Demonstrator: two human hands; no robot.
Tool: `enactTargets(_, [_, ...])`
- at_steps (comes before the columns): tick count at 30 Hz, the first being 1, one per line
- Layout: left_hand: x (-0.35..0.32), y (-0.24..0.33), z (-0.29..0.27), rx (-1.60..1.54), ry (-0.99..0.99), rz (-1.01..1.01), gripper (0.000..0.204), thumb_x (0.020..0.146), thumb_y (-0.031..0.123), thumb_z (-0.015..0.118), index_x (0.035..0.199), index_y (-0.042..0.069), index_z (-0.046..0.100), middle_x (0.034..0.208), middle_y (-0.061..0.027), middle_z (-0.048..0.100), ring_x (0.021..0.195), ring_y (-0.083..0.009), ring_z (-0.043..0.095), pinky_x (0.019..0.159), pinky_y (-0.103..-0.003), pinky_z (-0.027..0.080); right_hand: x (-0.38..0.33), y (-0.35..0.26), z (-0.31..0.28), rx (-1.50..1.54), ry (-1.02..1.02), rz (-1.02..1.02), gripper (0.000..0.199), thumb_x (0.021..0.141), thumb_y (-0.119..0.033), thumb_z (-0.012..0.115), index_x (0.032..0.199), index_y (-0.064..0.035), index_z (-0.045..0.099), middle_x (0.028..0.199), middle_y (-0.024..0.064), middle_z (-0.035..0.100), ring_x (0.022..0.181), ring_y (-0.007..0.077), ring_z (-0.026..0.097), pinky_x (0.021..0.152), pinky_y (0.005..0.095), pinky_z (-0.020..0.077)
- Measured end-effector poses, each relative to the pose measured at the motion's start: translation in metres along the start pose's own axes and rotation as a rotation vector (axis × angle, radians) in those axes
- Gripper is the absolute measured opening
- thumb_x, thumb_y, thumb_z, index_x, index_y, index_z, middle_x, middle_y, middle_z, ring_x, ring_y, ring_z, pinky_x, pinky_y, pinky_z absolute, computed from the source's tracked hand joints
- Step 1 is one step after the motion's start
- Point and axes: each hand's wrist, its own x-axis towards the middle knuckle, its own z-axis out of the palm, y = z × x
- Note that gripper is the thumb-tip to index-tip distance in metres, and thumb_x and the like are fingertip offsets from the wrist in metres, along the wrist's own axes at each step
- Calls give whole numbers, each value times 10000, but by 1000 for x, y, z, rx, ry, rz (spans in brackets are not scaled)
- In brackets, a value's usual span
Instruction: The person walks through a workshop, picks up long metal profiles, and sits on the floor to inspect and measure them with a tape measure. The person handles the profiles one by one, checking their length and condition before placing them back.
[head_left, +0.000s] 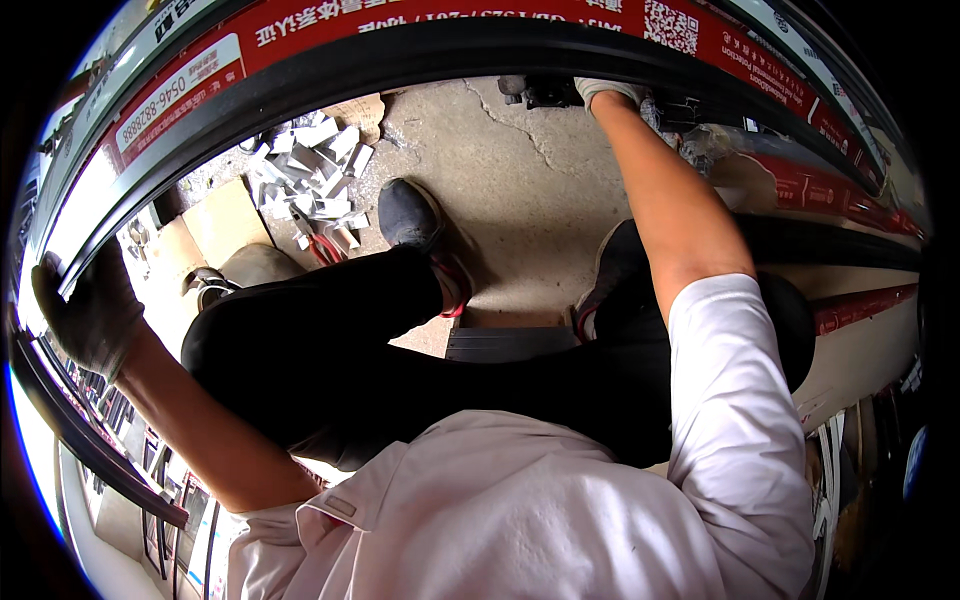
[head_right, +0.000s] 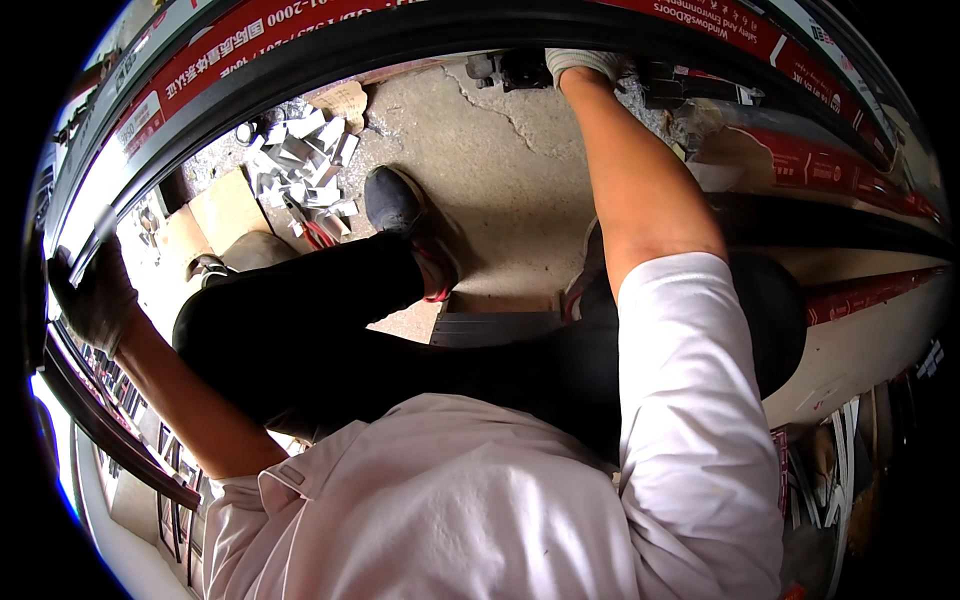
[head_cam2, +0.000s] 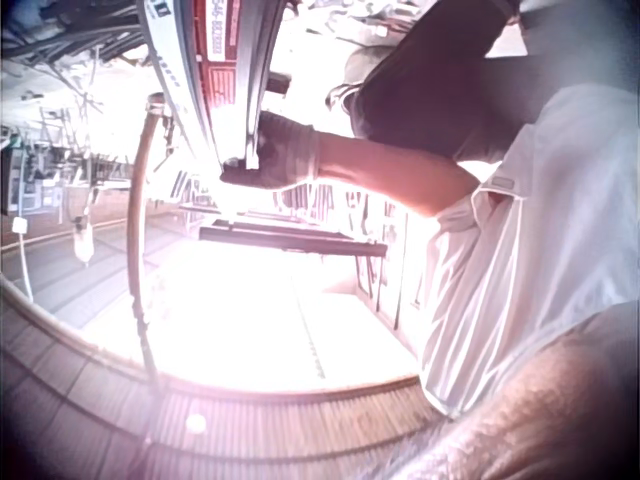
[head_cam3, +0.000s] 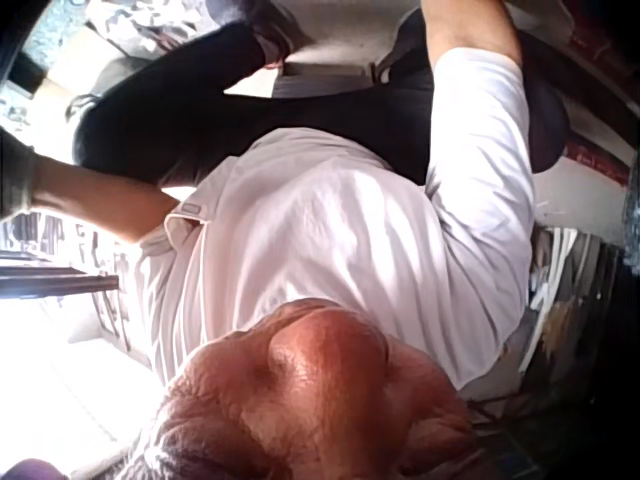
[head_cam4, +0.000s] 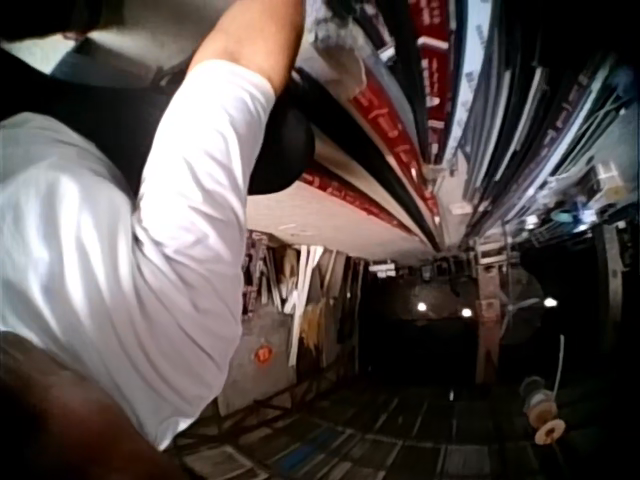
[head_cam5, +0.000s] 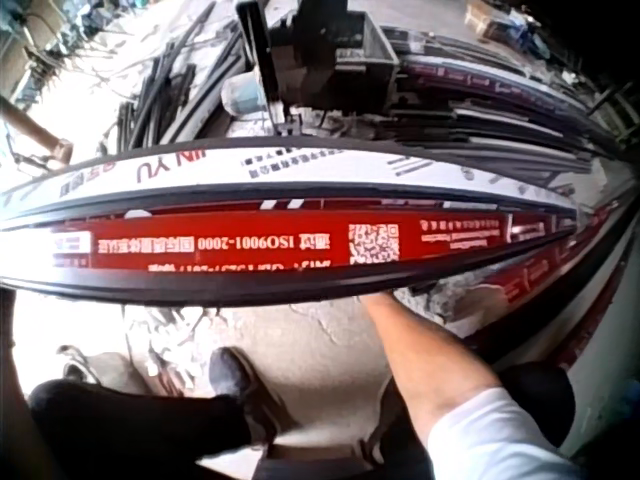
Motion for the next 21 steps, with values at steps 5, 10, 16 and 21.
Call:
enactTargets(5, [0,12,13,-210,178,-229,285,925,258,665,1068,27,578,1217,-274,593,1182,-415,559,1019,-544,501,-10,3,-6,14,162,-11,587,955,-507,489,1372,-99,560,1435,183,539,1293,384,532,1073,472,438])
enactTargets(10, [12,7,-31,-399,25,-338,194,946,161,650,1066,14,609,1186,-242,629,1137,-366,588,987,-504,514,-30,-5,-55,43,143,-95,520,936,-469,518,1297,-105,604,1307,155,637,1208,375,584,1023,464,460])
enactTargets(16, [-11,10,11,-659,-27,-415,200,943,95,655,1115,-4,627,1187,-177,657,1108,-290,615,1012,-446,498,-16,-14,-58,69,94,-83,534,919,-462,556,1307,-96,590,1323,165,624,1222,368,579,1026,452,461])
enactTargets(21, [-13,13,20,-739,-24,-457,146,933,101,680,1039,1,669,1141,-181,683,1144,-311,611,1024,-504,493,-15,-4,-65,128,35,-19,550,906,-455,587,1315,-88,579,1337,174,612,1233,362,575,1028,441,462])
